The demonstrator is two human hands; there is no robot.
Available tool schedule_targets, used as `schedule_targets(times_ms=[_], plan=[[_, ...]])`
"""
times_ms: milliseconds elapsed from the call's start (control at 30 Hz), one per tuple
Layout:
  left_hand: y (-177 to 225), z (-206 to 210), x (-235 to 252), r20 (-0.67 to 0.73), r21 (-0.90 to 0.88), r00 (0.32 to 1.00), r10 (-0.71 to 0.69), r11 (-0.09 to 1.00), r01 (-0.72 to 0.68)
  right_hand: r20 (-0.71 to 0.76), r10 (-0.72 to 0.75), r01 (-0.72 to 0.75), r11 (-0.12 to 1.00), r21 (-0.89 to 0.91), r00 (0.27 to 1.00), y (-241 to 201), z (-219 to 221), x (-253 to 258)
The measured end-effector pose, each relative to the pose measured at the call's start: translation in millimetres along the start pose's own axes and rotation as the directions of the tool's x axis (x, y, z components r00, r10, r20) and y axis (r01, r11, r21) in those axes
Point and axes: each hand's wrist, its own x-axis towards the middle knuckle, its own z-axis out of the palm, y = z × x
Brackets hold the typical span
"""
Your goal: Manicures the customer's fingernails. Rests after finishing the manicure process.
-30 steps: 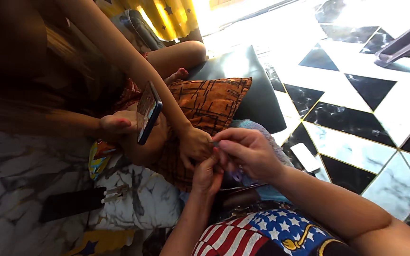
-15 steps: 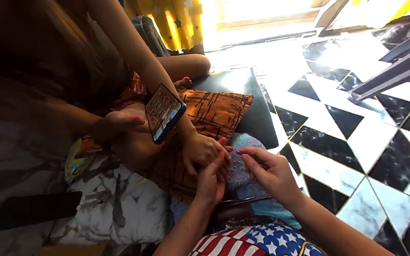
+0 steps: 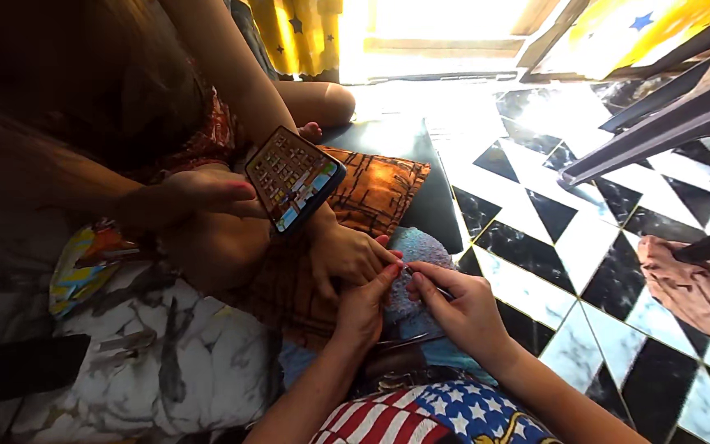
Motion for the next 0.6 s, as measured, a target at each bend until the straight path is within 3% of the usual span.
schedule_targets(times_ms=[600], plan=[[-3.3, -0.4, -0.1, -0.042, 0.014, 0.999, 0.021, 1.000, -0.020, 0.031, 0.016, -0.013, 0.997, -0.081, 0.999, -1.9, 2.9, 1.7]])
